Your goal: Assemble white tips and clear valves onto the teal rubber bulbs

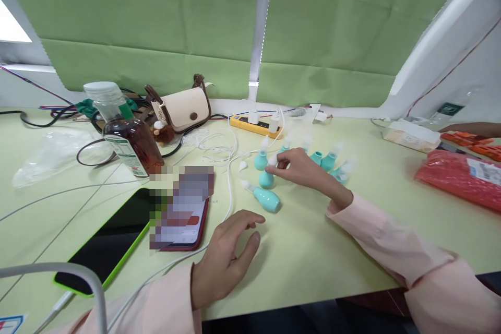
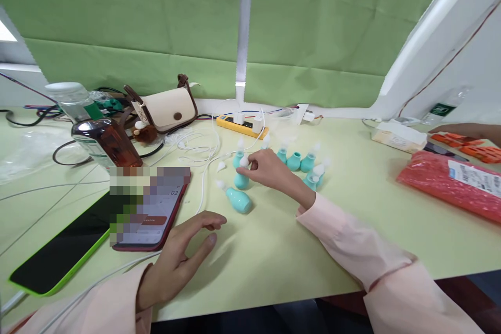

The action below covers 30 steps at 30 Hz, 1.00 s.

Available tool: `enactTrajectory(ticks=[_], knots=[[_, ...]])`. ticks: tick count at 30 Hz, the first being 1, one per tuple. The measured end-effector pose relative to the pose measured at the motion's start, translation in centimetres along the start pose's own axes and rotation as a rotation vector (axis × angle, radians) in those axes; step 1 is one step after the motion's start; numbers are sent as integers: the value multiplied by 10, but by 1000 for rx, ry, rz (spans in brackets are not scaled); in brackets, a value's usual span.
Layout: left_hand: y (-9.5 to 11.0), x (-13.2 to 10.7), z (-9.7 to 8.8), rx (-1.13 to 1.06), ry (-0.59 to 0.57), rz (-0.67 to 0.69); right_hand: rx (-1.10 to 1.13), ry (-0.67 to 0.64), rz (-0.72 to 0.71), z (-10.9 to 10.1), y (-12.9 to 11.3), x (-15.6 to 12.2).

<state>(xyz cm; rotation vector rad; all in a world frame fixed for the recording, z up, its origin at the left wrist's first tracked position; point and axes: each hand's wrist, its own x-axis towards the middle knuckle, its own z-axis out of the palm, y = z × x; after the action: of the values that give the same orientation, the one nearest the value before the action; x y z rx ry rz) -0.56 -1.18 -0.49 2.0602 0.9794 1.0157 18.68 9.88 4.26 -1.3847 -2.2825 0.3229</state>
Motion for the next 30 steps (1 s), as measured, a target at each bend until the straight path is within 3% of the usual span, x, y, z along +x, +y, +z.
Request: enactTrajectory(ticks=[9, 14, 18, 20, 23, 27, 30], knots=[[0, -2, 1, 25, -35, 29, -41, -107, 8, -16, 1, -2], [-2, -2, 1, 51, -48, 54, -123, 39, 71, -54, 21, -2], [0, -2, 1, 66, -63, 77, -509, 201, 189, -75, 47, 1], [0, -2, 1, 68, -60, 88, -646, 120, 289, -76, 58, 2], [1, -2, 0, 77, -51, 102, -660, -77, 417, -69, 70, 5], [1, -2, 0, 89, -59, 101, -620, -223, 454, -63, 75, 8], [1, -2, 0, 94, -60, 101, -636, -254, 447, -62, 75, 10]])
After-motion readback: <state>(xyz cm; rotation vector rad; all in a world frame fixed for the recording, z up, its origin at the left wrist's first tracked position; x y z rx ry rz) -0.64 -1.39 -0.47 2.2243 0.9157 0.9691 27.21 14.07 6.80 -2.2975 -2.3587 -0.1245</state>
